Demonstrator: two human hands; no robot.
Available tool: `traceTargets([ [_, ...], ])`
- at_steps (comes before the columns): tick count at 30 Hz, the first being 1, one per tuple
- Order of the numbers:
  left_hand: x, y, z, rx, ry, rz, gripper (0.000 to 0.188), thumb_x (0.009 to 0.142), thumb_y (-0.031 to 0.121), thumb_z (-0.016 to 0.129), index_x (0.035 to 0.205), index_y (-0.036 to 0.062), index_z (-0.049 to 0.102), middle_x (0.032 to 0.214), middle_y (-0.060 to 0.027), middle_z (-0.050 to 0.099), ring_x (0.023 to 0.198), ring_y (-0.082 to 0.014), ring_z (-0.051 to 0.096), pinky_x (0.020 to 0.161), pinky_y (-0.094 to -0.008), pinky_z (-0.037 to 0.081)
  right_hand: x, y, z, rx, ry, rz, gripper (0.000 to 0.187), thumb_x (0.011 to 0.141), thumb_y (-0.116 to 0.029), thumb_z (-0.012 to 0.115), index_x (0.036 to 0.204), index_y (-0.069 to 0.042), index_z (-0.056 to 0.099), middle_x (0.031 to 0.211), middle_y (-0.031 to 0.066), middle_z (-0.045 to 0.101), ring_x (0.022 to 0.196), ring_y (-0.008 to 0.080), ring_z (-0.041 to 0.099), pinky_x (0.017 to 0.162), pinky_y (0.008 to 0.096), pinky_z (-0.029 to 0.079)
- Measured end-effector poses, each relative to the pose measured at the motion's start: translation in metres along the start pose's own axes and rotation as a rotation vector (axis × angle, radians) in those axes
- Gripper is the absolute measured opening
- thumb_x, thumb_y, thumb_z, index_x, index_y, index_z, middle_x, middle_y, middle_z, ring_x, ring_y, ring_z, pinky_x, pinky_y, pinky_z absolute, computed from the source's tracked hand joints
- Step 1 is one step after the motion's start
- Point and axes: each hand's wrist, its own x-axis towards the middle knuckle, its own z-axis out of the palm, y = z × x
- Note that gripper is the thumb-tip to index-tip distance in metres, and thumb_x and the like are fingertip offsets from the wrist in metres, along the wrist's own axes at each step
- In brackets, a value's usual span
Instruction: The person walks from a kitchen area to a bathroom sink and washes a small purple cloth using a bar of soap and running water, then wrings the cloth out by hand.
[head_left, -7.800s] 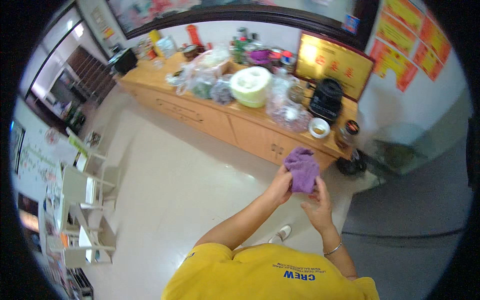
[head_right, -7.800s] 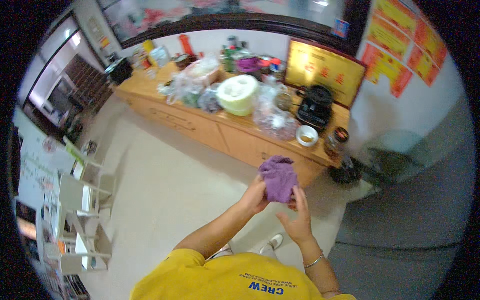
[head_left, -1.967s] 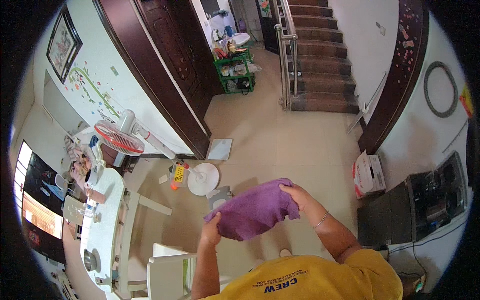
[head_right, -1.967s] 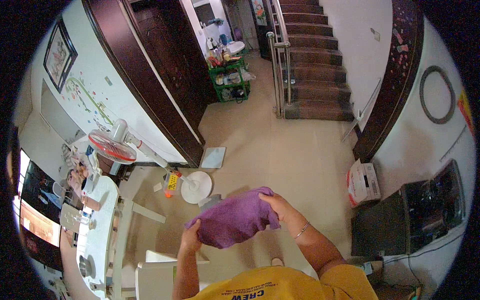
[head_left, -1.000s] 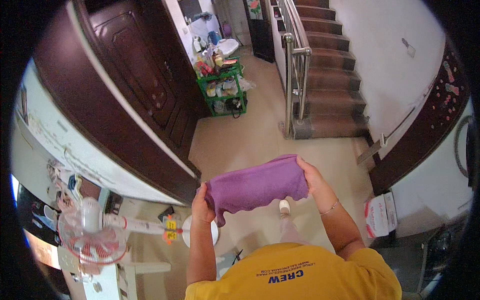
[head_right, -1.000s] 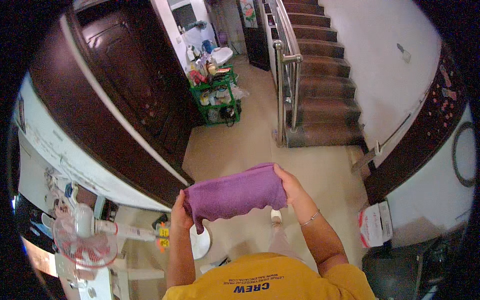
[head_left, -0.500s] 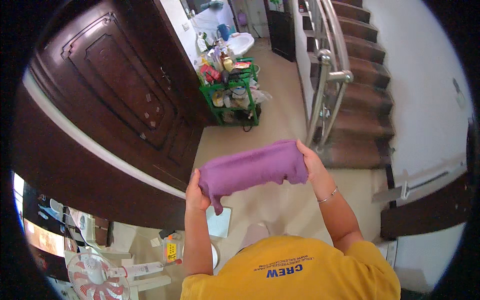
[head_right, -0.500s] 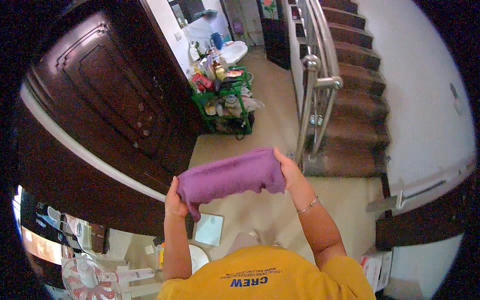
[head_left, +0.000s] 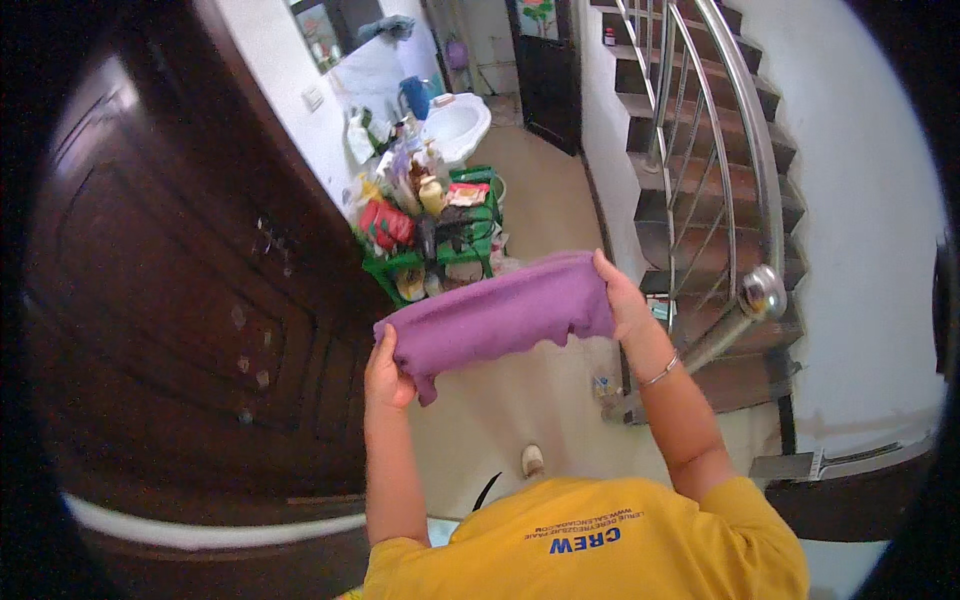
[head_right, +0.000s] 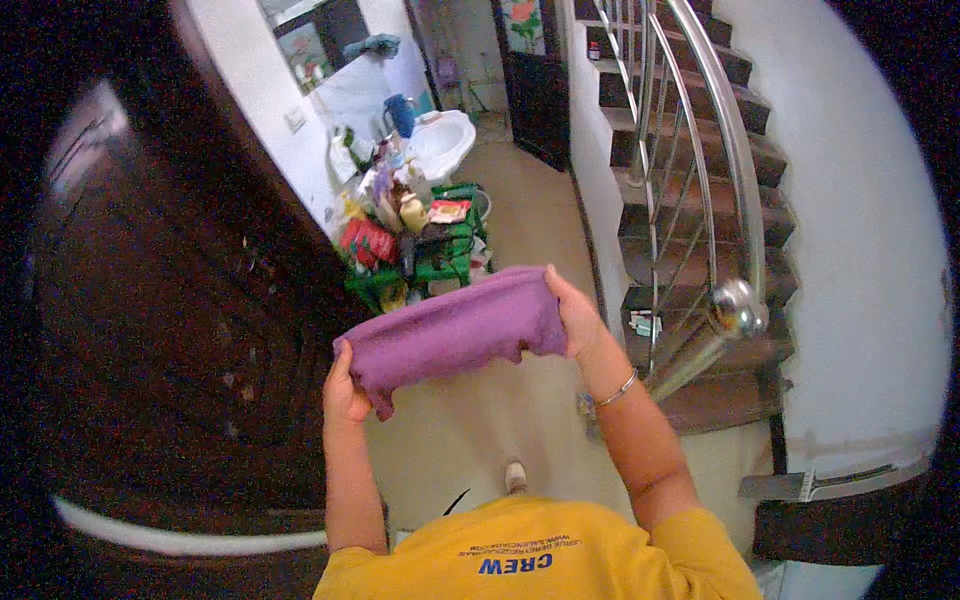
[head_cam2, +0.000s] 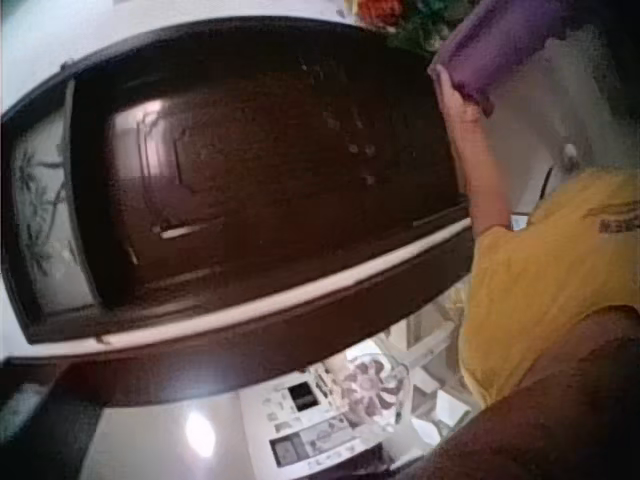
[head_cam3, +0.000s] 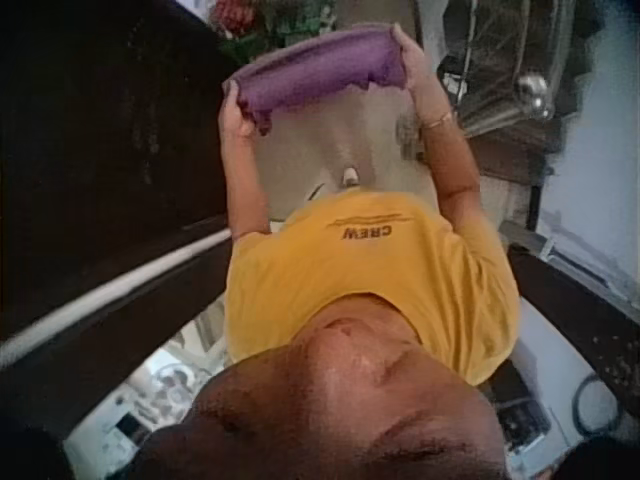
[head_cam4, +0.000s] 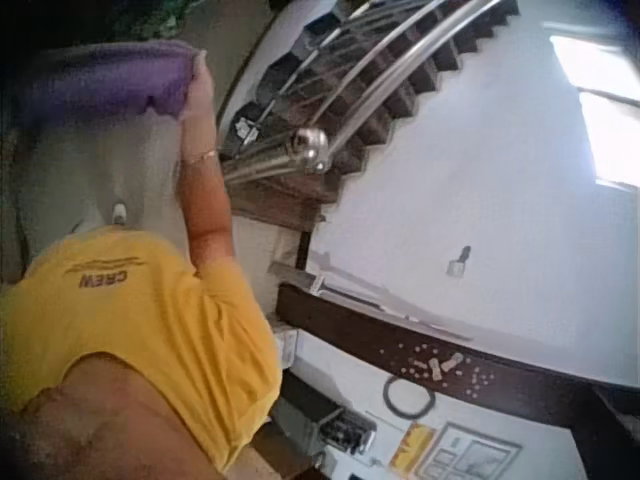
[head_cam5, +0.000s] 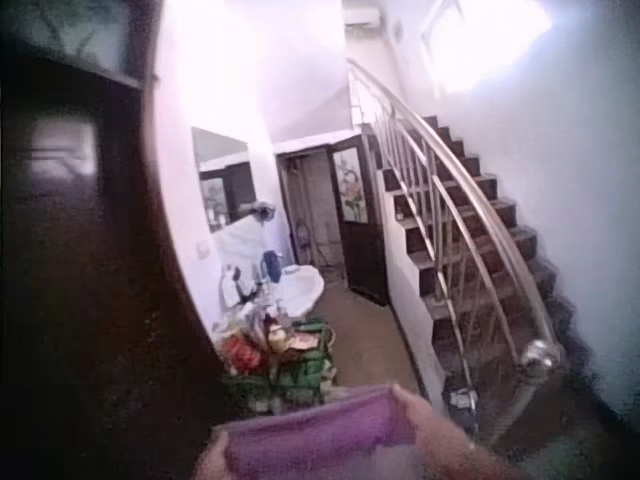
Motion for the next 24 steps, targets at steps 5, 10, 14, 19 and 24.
traceTargets([
  [5,0.157,0.012,0.066,-0.058,-0.166,-0.051,0.038,0.088,0.029,0.054,0.116,0.0035,0.049,0.113,-0.0091,0.055,0.103,-0.0240,0.053,0.090,-0.0411,0.042,0.120,-0.080,-0.056,0.087,0.011,-0.071,0.052,0.095,-0.041,0.031,0.120,0.001,0.045,0.116,0.0167,0.054,0.106,0.0295,0.053,0.092,0.0430,0.042],
  [10,0.292,0.020,0.116,-0.009,-0.081,0.052,0.036,0.088,0.027,0.055,0.115,0.0034,0.050,0.113,-0.0101,0.055,0.102,-0.0253,0.054,0.089,-0.0412,0.042,0.232,-0.144,-0.089,0.071,0.043,-0.100,0.050,0.095,-0.040,0.031,0.119,0.001,0.046,0.117,0.0161,0.054,0.107,0.0295,0.053,0.094,0.0424,0.041],
  [14,0.403,0.046,0.141,0.107,-0.118,0.204,0.031,0.088,0.019,0.053,0.113,0.0015,0.051,0.110,-0.0119,0.057,0.101,-0.0260,0.055,0.087,-0.0404,0.044,0.325,-0.202,-0.083,0.080,-0.159,-0.092,0.051,0.095,-0.041,0.030,0.123,-0.001,0.043,0.121,0.0152,0.051,0.110,0.0292,0.050,0.095,0.0424,0.040],
  [19,0.528,0.107,0.179,0.760,0.232,0.607,0.025,0.090,0.017,0.047,0.103,-0.0022,0.056,0.102,-0.0130,0.060,0.095,-0.0232,0.058,0.081,-0.0344,0.046,0.464,-0.268,-0.058,0.062,-0.229,0.061,0.051,0.095,-0.043,0.030,0.125,-0.003,0.042,0.121,0.0158,0.051,0.107,0.0305,0.053,0.094,0.0440,0.041],
  [24,0.650,0.190,0.155,1.375,0.600,1.106,0.038,0.090,0.021,0.043,0.112,-0.0084,0.051,0.122,-0.0245,0.048,0.116,-0.0352,0.043,0.100,-0.0379,0.031,0.622,-0.265,-0.048,0.108,-0.243,0.176,0.053,0.095,-0.042,0.027,0.123,-0.001,0.044,0.123,0.0173,0.050,0.110,0.0313,0.051,0.097,0.0452,0.039],
])
